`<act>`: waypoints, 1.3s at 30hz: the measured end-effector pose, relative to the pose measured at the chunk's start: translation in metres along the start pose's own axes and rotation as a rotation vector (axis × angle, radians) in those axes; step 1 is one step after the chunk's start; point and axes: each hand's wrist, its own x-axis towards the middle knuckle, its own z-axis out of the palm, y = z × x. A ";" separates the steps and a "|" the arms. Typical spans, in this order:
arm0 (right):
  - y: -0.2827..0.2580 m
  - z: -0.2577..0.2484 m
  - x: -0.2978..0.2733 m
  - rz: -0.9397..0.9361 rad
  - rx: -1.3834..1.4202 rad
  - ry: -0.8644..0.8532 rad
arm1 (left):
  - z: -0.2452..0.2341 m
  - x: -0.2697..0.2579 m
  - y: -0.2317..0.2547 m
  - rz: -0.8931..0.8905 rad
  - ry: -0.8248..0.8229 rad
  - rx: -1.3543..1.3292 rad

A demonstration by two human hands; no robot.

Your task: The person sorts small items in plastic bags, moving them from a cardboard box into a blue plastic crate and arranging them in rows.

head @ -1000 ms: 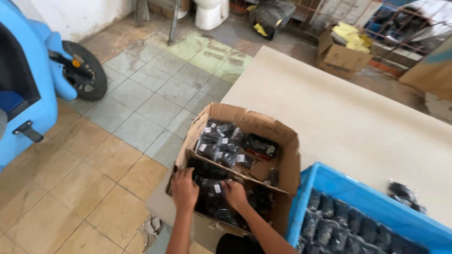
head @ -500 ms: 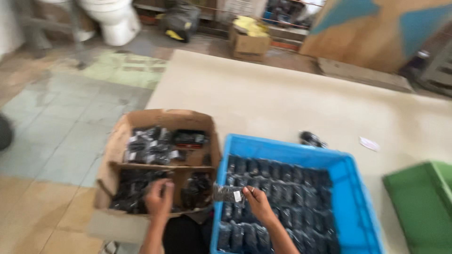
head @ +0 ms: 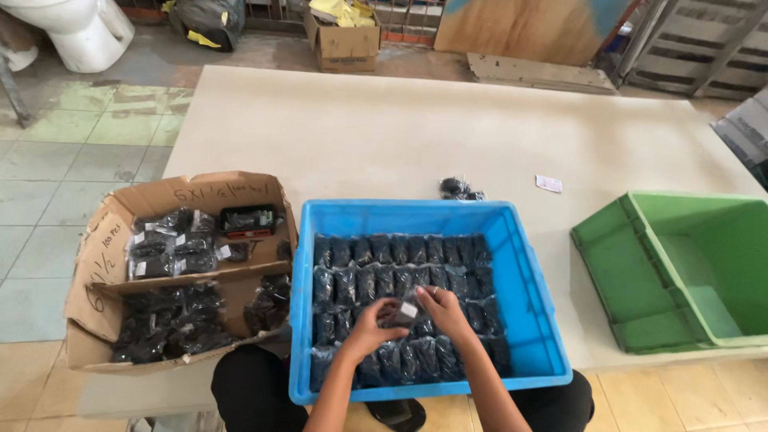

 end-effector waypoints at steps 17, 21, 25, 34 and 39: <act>0.070 0.026 0.013 0.150 0.253 0.154 | 0.020 0.030 -0.018 0.136 0.326 0.114; 0.074 0.033 0.011 0.111 0.248 0.128 | 0.019 0.057 -0.043 0.038 0.380 -0.005; 0.065 0.035 0.006 0.086 0.263 0.125 | 0.018 0.057 -0.049 0.057 0.403 0.055; 0.025 0.035 0.002 0.099 0.319 0.043 | 0.018 0.046 -0.041 0.085 0.477 0.175; 0.048 0.041 0.005 0.128 0.199 0.081 | 0.016 0.043 -0.041 0.095 0.472 0.132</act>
